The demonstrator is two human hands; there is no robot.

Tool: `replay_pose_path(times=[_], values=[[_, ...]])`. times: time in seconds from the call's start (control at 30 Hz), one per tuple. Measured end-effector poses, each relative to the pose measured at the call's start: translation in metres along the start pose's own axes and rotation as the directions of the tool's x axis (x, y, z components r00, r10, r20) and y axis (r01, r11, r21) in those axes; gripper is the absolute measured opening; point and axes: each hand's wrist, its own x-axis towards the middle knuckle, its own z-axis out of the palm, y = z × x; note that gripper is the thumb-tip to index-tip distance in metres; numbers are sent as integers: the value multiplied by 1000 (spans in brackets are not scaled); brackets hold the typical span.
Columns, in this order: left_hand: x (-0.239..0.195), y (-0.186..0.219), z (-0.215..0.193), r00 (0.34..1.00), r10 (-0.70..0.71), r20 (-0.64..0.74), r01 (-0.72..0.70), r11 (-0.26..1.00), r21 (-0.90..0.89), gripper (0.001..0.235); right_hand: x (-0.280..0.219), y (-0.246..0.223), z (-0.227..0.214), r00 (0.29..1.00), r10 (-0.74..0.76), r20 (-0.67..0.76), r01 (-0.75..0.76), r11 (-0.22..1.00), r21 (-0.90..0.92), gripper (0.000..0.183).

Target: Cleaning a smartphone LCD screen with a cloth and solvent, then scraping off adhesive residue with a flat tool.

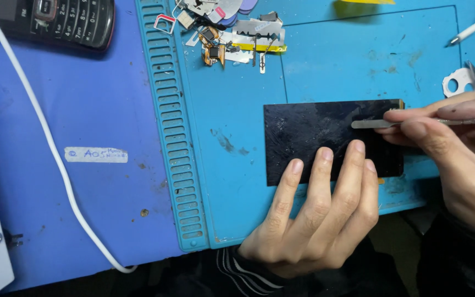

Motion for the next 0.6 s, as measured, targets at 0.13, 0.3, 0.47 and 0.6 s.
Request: replay_pose_path(times=[0.13, 0.3, 0.47, 0.6], values=[[0, 0, -1, 1000, -6, 4, 6, 1000, -9, 15, 9, -17, 2, 999, -4, 38, 11, 979, -204, 19], [1, 0, -1, 1000, 7, 7, -7, 1000, -6, 16, 8, -14, 1, 998, 66, 8, -64, 991, -114, 16], [0, 2, 1, 1000, -4, -6, 4, 1000, -11, 16, 5, -5, 0, 997, 75, 21, -73, 995, -74, 13], [0, 2, 1, 1000, -6, -5, 6, 1000, -9, 16, 9, -20, 4, 989, 143, 45, -134, 977, -167, 20]])
